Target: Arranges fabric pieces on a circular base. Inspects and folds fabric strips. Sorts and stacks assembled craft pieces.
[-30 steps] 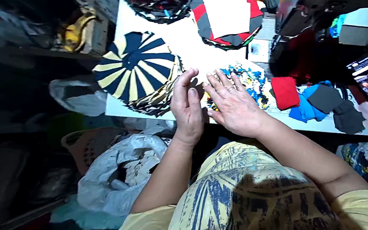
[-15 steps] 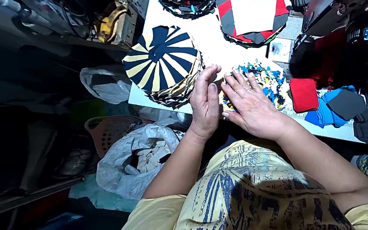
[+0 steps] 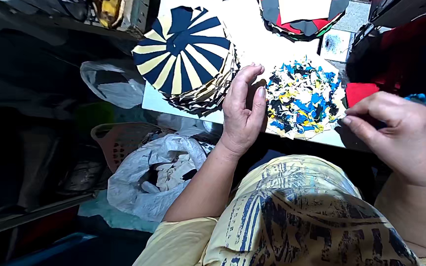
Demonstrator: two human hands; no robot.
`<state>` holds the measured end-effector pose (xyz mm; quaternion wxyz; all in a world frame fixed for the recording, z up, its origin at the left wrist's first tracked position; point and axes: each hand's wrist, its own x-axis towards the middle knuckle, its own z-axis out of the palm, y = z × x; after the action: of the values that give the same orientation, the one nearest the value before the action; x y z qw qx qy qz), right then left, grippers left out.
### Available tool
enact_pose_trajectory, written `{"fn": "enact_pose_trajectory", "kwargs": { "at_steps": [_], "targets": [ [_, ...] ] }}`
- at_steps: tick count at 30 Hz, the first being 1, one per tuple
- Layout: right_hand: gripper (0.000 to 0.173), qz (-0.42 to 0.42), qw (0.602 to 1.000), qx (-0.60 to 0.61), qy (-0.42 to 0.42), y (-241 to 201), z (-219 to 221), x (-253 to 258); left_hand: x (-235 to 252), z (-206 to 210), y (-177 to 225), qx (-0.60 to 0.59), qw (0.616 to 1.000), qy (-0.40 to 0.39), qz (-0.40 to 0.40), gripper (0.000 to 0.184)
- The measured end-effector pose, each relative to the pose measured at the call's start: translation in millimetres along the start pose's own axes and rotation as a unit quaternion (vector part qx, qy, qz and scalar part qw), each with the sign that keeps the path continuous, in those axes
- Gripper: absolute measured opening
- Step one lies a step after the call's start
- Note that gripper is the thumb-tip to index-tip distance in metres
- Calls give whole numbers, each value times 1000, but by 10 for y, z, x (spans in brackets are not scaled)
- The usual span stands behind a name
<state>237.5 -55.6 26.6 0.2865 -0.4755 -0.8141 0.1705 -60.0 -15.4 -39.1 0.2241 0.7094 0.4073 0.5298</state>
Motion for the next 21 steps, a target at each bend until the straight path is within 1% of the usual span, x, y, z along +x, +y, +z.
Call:
{"fn": "enact_pose_trajectory", "kwargs": {
  "at_steps": [3, 6, 10, 13, 17, 21],
  "targets": [
    [21, 25, 998, -54, -14, -58, 141, -85, -4, -1, -15, 0, 1000, 0, 1, 37],
    [22, 33, 997, -72, -12, -59, 208, -101, -7, -3, -14, 2, 1000, 0, 1, 37],
    [20, 35, 998, -59, 12, -86, 196, -50, -3, -11, -9, 10, 1000, -3, -7, 36],
    [20, 37, 996, -78, 33, -109, 221, 27, -11, -10, -1, 16, 1000, -1, -4, 35],
    [20, 52, 989, -139, 2, -92, 278, 114, -9, 1, -10, 17, 1000, 4, 3, 34],
    [16, 46, 989, -144, 8, -81, 336, 145, -9, -1, -13, 17, 1000, 5, 5, 33]
  ]
}}
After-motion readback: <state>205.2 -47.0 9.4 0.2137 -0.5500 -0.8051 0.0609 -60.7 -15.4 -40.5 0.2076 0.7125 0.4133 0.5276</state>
